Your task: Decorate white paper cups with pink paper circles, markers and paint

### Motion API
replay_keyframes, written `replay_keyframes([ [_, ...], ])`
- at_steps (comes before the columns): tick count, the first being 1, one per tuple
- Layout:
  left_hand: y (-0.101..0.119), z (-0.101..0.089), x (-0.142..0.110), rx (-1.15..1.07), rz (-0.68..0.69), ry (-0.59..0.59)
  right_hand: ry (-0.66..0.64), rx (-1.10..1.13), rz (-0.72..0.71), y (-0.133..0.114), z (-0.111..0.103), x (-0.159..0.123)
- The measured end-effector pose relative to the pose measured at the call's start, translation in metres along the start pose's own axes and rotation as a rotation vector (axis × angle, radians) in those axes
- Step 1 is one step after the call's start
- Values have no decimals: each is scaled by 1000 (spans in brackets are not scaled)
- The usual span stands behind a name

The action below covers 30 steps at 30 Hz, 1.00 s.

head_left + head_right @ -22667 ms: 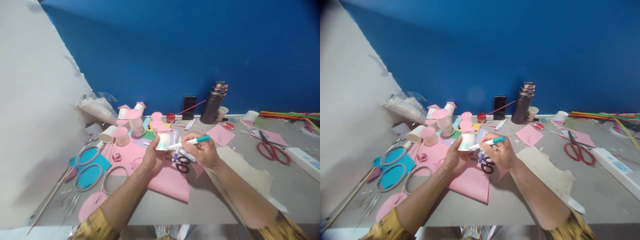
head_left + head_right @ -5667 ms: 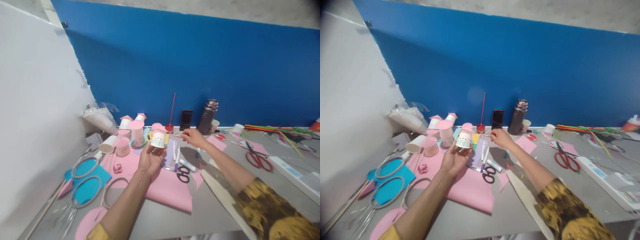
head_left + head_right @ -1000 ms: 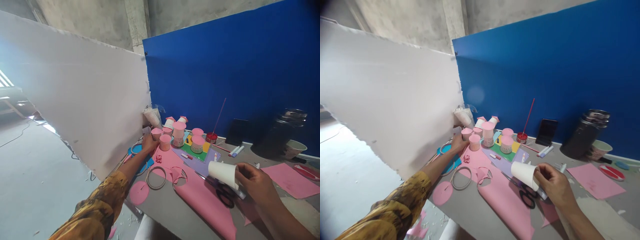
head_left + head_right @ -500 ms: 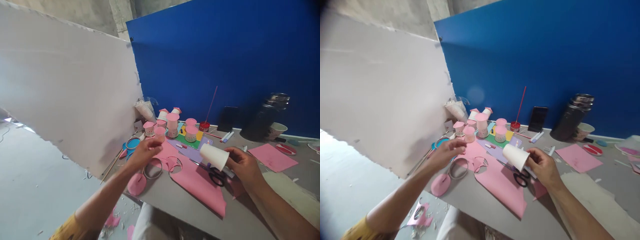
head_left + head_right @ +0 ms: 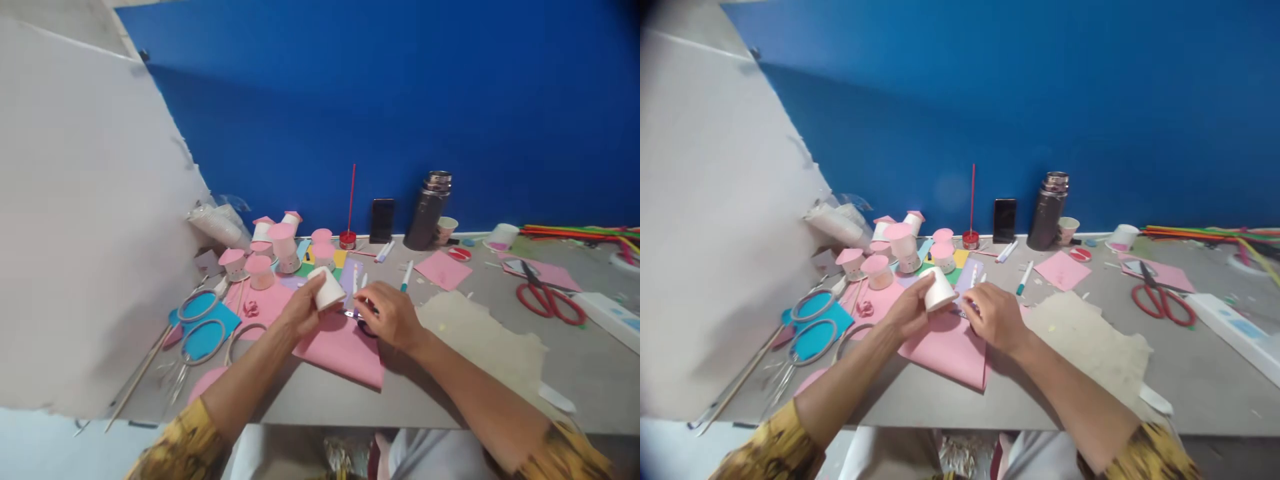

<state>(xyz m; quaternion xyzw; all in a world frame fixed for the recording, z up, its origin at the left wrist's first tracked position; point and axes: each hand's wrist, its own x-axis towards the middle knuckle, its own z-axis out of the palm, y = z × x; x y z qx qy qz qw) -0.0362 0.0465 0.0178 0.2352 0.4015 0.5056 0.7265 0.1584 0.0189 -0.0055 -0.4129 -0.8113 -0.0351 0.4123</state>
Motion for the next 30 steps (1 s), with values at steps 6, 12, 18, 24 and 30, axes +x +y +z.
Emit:
replay_keyframes([
  [6, -5, -24, 28, -69, -44, 47, 49, 97, 585, 55, -3, 11],
  [12, -11, -27, 29, -87, -72, -21, 9, 111, 641, 67, -2, 9],
  [18, -16, -23, 25, -95, -91, -42, -74, 144, 633, 66, 4, 3],
  [24, -11, -23, 25, -194, -132, -57, -97, 152, 639, 68, 5, 1],
  [30, -16, -23, 24, -151, -86, -39, -103, 129, 653, 65, 1, 3],
])
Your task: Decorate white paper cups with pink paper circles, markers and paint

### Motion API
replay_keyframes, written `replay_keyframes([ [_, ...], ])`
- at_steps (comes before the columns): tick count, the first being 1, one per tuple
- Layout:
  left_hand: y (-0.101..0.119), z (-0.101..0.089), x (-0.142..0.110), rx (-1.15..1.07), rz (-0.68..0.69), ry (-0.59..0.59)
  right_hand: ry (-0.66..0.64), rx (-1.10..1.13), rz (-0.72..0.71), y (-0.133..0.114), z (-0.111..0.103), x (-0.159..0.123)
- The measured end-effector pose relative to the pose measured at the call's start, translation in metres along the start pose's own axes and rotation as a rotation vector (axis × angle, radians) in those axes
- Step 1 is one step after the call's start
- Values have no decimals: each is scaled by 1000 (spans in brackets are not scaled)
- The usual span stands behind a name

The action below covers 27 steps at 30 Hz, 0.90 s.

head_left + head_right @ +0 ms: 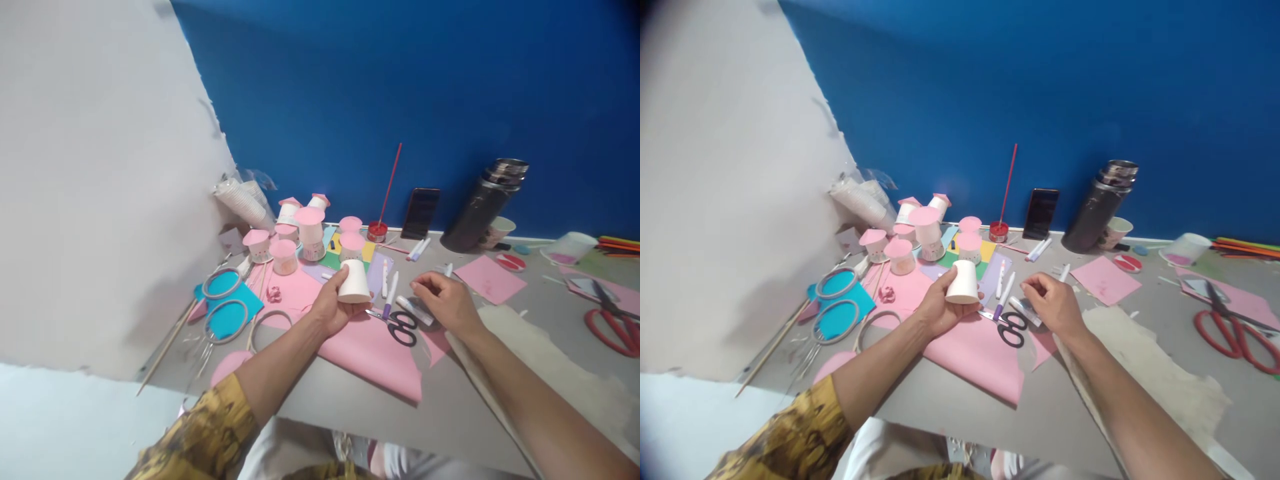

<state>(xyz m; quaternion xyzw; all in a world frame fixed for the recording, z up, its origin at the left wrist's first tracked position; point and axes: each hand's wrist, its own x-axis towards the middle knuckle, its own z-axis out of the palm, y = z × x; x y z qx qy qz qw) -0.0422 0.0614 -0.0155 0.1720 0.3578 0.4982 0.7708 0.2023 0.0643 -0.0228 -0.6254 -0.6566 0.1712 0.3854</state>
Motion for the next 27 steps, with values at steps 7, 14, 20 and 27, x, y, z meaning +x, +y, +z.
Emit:
replay_keyframes([
  [7, -2, 0, 0, 64, -29, -10, -18, -2, -32, 2, 0, -1],
  [14, -3, 1, 2, 78, -26, -10, -51, -7, -58, 2, 1, -1],
  [20, -1, 0, 2, 76, -3, 15, -135, -100, -105, -7, -2, -2],
  [27, 1, 1, 3, 112, 43, 8, -317, -379, -129, -16, -11, -2],
])
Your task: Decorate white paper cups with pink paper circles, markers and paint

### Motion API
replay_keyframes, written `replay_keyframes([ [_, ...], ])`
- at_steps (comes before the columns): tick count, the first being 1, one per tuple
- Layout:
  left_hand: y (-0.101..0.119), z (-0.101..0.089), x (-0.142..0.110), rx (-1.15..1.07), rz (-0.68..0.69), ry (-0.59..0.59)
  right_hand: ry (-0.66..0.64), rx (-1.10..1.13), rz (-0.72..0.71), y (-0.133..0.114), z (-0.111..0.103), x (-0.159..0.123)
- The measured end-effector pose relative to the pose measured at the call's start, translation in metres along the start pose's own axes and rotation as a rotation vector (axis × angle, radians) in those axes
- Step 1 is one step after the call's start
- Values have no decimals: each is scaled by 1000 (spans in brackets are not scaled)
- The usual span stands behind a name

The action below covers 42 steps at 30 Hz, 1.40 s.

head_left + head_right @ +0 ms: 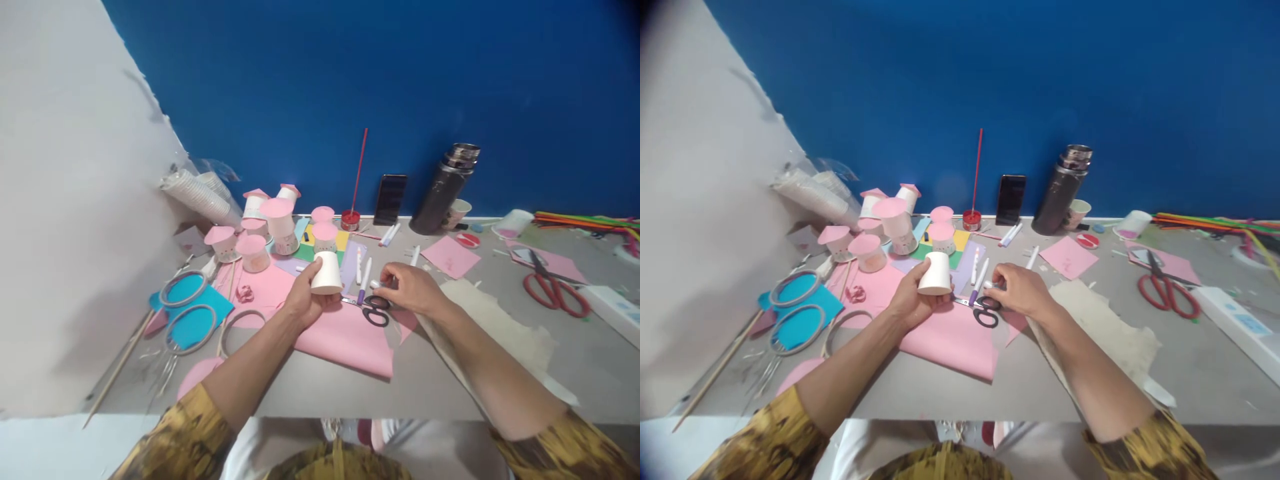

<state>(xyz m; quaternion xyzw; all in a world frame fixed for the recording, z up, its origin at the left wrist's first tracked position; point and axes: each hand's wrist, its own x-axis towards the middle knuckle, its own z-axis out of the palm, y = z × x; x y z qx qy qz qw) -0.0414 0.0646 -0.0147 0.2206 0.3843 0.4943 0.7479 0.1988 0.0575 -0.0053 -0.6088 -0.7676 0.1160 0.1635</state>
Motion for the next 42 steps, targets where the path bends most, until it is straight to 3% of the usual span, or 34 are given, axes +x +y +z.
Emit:
replay_keyframes([
  [6, 2, 2, -2, 6, 7, 9, -68, -137, 78, 6, -3, 1],
  [12, 3, 4, -5, 7, 36, 4, -54, -116, 103, 14, -4, 3],
  [14, 4, 4, -6, 2, 40, 8, 28, 5, 75, 17, -7, 4],
  [18, 4, 5, -7, 0, 42, 25, 218, 453, 53, 20, -14, 6],
  [23, 6, 7, -9, 26, 40, 17, 262, 705, -6, 17, -14, 7],
  [26, 6, 8, -10, 33, 37, 16, 266, 694, -60, 15, -9, 8],
  [32, 5, 9, -9, 17, 39, 33, 357, 488, 125, 27, 4, 18],
  [42, 4, 8, -8, 24, 61, 15, 431, 337, 226, 50, 12, 28],
])
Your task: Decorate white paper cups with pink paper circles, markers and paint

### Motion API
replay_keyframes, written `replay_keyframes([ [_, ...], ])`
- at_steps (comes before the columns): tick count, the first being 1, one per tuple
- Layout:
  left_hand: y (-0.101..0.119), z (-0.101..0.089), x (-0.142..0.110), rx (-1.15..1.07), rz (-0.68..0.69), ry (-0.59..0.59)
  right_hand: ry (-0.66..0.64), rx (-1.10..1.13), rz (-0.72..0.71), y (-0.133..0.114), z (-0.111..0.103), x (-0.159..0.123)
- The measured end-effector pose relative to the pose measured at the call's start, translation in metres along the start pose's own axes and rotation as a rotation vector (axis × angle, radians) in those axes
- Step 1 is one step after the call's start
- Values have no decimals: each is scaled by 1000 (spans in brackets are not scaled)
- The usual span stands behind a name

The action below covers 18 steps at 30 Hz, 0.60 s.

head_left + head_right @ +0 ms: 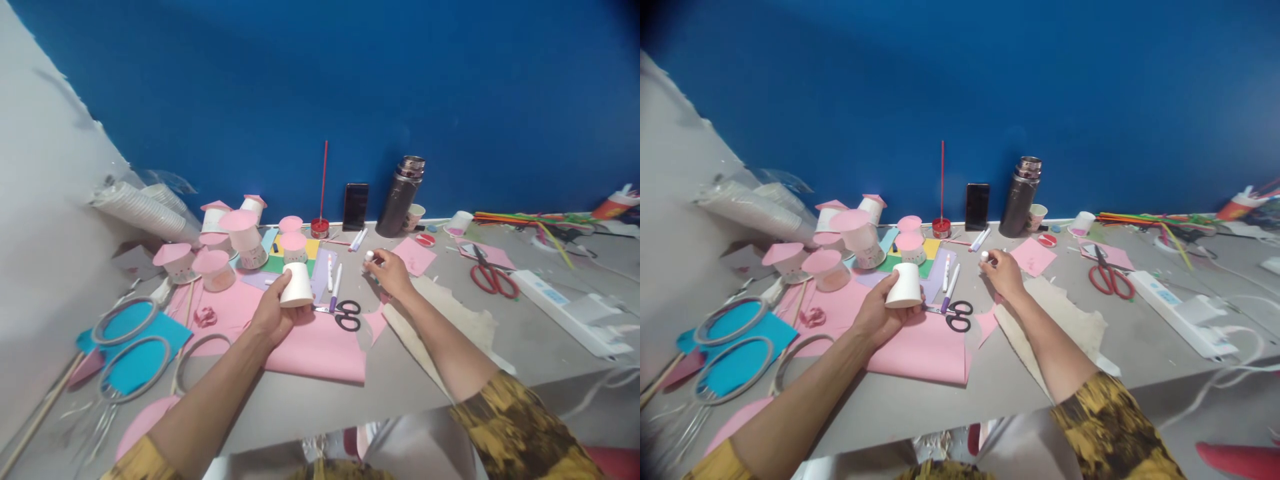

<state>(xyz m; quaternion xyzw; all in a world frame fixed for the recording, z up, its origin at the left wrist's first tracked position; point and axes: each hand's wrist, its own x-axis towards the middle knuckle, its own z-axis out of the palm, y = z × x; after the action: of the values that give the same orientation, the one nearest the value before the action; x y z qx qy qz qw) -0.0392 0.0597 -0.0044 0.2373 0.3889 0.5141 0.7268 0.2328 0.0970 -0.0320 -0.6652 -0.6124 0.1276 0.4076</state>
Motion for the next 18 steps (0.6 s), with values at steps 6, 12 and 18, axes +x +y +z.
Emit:
replay_keyframes([
  [6, 0, 0, 1, 2, -6, -5, 57, -58, 33, 11, 2, 9],
  [12, -1, -1, 2, 10, -13, -11, 98, -94, 48, 17, 5, 15],
  [18, -2, -2, 3, 11, 2, -31, 96, -74, 54, 19, 5, 14],
])
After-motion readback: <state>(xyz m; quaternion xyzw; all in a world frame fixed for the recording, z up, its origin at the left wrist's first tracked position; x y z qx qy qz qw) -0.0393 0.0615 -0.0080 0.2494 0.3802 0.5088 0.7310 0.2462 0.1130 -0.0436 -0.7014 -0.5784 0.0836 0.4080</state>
